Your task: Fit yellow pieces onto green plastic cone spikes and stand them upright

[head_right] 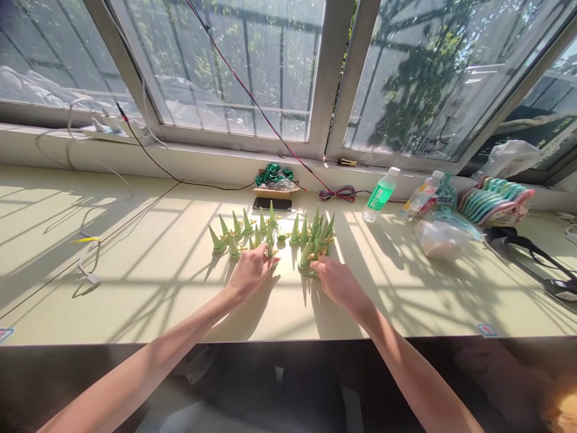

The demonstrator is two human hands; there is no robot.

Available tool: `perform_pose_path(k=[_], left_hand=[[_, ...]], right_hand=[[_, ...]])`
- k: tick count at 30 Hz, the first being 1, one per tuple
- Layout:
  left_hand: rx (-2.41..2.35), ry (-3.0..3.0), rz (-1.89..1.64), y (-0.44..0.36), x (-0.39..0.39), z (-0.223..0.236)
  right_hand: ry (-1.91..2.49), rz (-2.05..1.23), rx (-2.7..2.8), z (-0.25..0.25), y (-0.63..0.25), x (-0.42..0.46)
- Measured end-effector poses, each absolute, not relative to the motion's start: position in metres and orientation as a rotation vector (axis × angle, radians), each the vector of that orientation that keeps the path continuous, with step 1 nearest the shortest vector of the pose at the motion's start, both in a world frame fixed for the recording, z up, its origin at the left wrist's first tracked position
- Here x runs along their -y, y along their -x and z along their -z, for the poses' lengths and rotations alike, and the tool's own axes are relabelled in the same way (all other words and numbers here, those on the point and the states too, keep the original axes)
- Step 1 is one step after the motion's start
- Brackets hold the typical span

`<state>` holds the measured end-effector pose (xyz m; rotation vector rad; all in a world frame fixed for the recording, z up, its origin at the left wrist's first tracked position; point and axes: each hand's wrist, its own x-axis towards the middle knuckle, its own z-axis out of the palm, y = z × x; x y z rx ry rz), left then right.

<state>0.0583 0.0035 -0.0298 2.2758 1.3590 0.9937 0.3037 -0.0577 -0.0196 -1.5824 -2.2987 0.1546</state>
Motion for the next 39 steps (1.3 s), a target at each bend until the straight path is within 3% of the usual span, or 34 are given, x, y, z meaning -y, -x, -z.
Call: perform_pose_path(k=[6,11,17,22,32,39], left_hand=[[-1.348,-2.326,-1.055,-0.052,0.018,0.03],[-0.978,-2.569,-1.013,-0.052,0.022,0.032],[-0.892,-2.617,-1.134,-0.061,0.008,0.035],[-0.737,-2.567,-1.05,-0.058,0.011,0.045],[-0.827,-2.413,-1.066,-0.053,0.01,0.042],[-0.904,-2.422,-0.898,-0.054,0.006,0.045]], right_hand=[[1.618,-0.056,2.424,0.019,-0.3,0.059],[1.552,-0.022,2.488,0.024,-0.298,0.055],[1.406,-0.001,2.5,0.027,-0.295,0.053],[1.272,-0.131,2.352,0.026,-0.286,0.059],[1.164,-0.157,1.868,0.027,-0.249,0.052],[1.101,-0.122,1.855,0.042,-0.249,0.044]])
